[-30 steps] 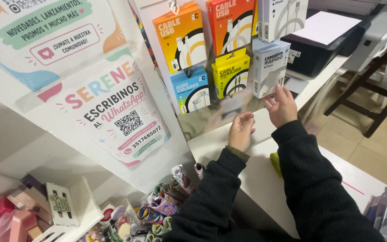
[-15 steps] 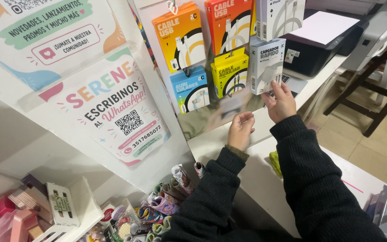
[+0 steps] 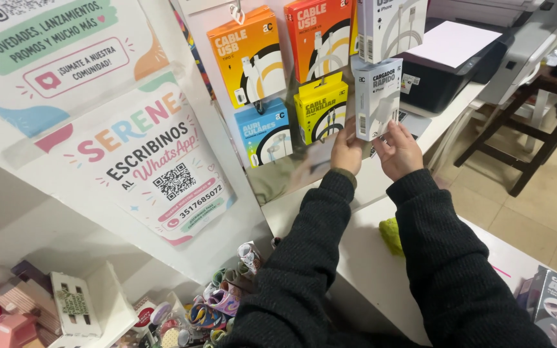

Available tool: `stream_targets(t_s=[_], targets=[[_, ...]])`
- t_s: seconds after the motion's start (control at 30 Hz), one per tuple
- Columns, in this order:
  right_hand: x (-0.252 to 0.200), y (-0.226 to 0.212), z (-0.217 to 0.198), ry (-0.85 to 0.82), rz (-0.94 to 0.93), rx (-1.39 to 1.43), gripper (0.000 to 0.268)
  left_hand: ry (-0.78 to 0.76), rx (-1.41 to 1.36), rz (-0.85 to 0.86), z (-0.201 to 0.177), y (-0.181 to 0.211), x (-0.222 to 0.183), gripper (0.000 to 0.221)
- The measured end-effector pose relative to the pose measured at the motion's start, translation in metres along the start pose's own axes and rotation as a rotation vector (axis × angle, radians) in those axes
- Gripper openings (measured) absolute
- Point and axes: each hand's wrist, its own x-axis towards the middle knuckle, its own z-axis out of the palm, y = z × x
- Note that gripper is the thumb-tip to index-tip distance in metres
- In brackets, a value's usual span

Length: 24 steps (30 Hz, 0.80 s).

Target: Organizing and arranging electronic accessory boxes on a store shelf and counter.

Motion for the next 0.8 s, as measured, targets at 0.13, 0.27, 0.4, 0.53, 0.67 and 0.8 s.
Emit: stream_targets(t_s=[0.13,0.27,0.4,0.53,0.67,0.8], targets=[[-0.003,-0.009,-0.002,0.027,-0.013,-0.017,0.033,-0.115,-0.164,0.022,0.006,-0.007,0.013,0.056],[0.005,-0.009,-0.014,-0.022,-0.018,-0.027,0.031,-0.137,-0.043,-0.028,0.007,-0.015,0.021,0.060],[0.001,-0.013,-0.003,-0.026,-0.024,-0.020,0.031,-0.075,0.364,0.260,0.002,-0.011,0.010,0.052],[0.012,-0.004,-0.017,-0.032,-0.027,0.017,0.030,0.008,0.511,0.414,0.001,0.009,0.000,0.049],[0.012,-0.002,-0.014,-0.027,0.004,0.057,0.032,-0.084,0.461,0.306,-0.004,0.015,0.002,0.048],[0.016,0.004,-0.019,0.013,0.016,0.039,0.034,-0.079,0.552,0.443,-0.010,-0.005,0.007,0.048]])
